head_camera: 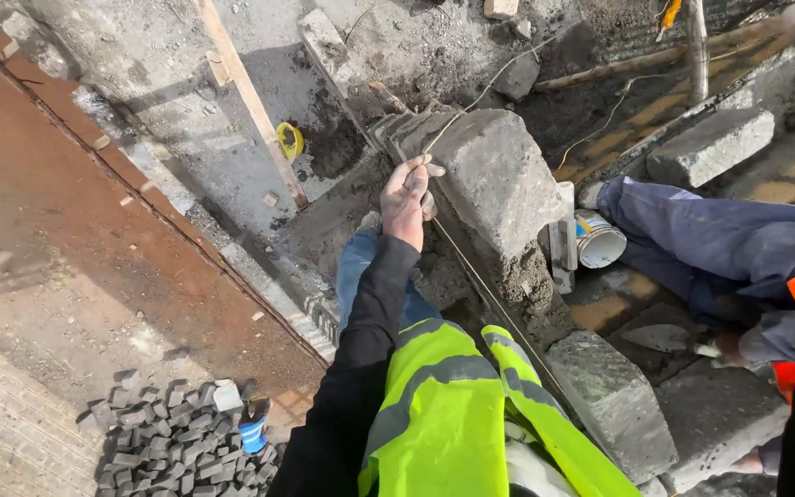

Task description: A worker is performing masonry work, applying mortar and carefully placing and aligning stones for a wall using a string line and measuring tape.

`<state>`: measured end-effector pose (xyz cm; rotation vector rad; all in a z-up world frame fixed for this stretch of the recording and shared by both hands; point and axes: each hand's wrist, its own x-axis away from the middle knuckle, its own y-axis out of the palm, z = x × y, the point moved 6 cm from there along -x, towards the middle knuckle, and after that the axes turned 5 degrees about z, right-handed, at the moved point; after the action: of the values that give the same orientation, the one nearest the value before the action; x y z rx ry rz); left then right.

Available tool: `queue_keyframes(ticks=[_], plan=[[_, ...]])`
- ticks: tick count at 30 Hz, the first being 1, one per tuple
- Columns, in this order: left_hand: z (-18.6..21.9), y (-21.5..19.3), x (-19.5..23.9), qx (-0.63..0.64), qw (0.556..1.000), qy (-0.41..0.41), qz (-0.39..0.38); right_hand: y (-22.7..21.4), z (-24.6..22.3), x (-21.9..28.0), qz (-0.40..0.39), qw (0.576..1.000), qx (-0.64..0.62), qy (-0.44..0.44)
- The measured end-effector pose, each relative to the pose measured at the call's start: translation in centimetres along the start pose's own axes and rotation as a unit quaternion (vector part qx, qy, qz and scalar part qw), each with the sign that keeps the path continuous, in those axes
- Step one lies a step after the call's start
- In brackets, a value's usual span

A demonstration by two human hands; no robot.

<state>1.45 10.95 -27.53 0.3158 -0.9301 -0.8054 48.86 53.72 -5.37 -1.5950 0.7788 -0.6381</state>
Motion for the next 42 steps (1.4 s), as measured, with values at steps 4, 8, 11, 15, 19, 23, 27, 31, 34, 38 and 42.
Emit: queue_keyframes(ticks=[4, 8, 11, 15, 19, 23, 27, 31, 34, 38, 42], plan=[[-1.6, -0.1, -1.7, -0.019, 0.999, -0.035, 0.028, 7.5, -17.1, -6.3, -0.127, 0.992, -0.019, -0.004], [0.0, 0.2, -0.2, -0.066, 0.996, -0.049, 0.017, 11.2, -32.1, -10.6, -0.103, 0.964, -0.183, -0.161], [-0.7, -0.1, 0.4, -0.063, 0.997, -0.049, -0.009, 13.6, -40.4, -12.7, -0.246, 0.923, -0.238, -0.173], [-1.7, -0.1, 0.5, 0.014, 0.995, -0.094, -0.002, 18.7, -46.1, -13.7, -0.461, 0.832, -0.249, -0.182], [-2.0, 0.1, 0.3, 0.028, 0.995, -0.098, -0.011, 25.3, -44.4, -12.4, -0.543, 0.795, -0.222, -0.156], [-3.0, -0.8, -0.2, 0.035, 0.995, -0.093, 0.015, 31.9, -32.8, -11.2, -0.476, 0.822, -0.256, -0.176], [-5.1, -3.5, -1.4, -0.016, 0.99, -0.101, 0.098, 33.4, -29.3, -14.2, -0.443, 0.867, -0.175, -0.144], [-11.1, -8.6, -5.2, -0.172, 0.977, -0.061, 0.109, 34.7, -25.6, -15.2, -0.375, 0.911, -0.148, -0.082], [-13.3, -11.0, -6.8, -0.293, 0.949, -0.093, 0.077, 34.6, -23.0, -13.9, -0.325, 0.938, -0.121, -0.028], [-13.3, -10.1, -7.5, -0.325, 0.939, -0.101, 0.051, 34.4, -19.7, -11.5, -0.317, 0.943, -0.096, 0.026], [-12.3, -8.4, -7.7, -0.326, 0.938, -0.116, 0.019, 33.6, -17.3, -8.7, -0.314, 0.941, -0.079, 0.102]])
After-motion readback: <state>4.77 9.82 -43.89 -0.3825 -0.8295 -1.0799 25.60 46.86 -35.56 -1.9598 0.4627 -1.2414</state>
